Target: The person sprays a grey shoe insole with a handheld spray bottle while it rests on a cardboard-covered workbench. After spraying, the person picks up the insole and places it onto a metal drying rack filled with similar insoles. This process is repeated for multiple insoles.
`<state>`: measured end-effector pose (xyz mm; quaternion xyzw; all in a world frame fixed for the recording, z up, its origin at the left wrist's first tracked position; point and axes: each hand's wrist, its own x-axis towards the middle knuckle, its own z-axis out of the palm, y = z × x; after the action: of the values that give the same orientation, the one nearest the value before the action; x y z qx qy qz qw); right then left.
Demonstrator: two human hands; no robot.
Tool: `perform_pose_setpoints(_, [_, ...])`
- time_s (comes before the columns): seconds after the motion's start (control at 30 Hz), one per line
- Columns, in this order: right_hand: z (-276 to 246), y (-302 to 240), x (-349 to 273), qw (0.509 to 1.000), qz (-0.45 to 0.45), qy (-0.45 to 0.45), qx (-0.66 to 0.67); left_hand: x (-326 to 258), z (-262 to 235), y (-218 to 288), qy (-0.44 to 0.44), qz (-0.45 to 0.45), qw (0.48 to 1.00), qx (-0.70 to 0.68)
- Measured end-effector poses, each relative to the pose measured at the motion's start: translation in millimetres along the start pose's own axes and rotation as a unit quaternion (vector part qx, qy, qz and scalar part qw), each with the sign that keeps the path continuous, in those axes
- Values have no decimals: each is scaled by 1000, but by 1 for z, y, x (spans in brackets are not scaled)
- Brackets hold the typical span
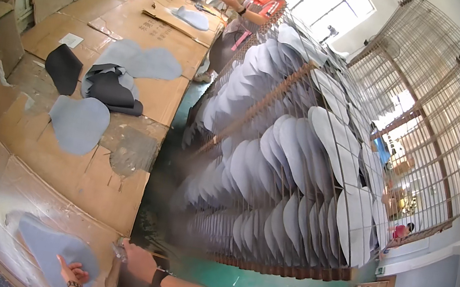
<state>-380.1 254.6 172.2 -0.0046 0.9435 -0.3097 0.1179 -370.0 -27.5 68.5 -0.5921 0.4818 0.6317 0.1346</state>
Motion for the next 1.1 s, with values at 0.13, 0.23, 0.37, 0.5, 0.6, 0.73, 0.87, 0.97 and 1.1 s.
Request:
perform_pose_setpoints(0.13, [-21,15,-3,998,17,-15,55,1,7,-2,-35,-3,999,-5])
perform_pose_setpoints(0.23, [-101,-57,-40,992,-21,-81,95,37,-14,-9,-99,-54,982,-148])
perform_pose_setpoints(0.37, [-149,-76,-118,983,-116,-11,143,5,-2,-1,-190,28,977,-91])
perform_pose_setpoints(0.5, [-194,-116,-187,981,-51,-119,146,-39,-43,-13,-183,187,964,-49])
perform_pose_setpoints(0.6, [-222,-132,-226,969,-92,-182,139,-73,-66,-62,-216,233,945,-78])
perform_pose_setpoints(0.73, [-242,-143,-250,968,-152,-180,89,-145,-141,-98,-226,204,953,-7])
perform_pose_setpoints(0.87, [-248,-159,-247,963,-226,-123,78,-137,-199,-165,-141,145,969,139])
perform_pose_setpoints(0.97, [-249,-160,-248,965,-235,-74,93,-139,-219,-200,-75,130,957,250])
perform_pose_setpoints(1.1, [-259,-152,-257,956,-251,-133,77,-104,-229,-278,-35,57,986,153])
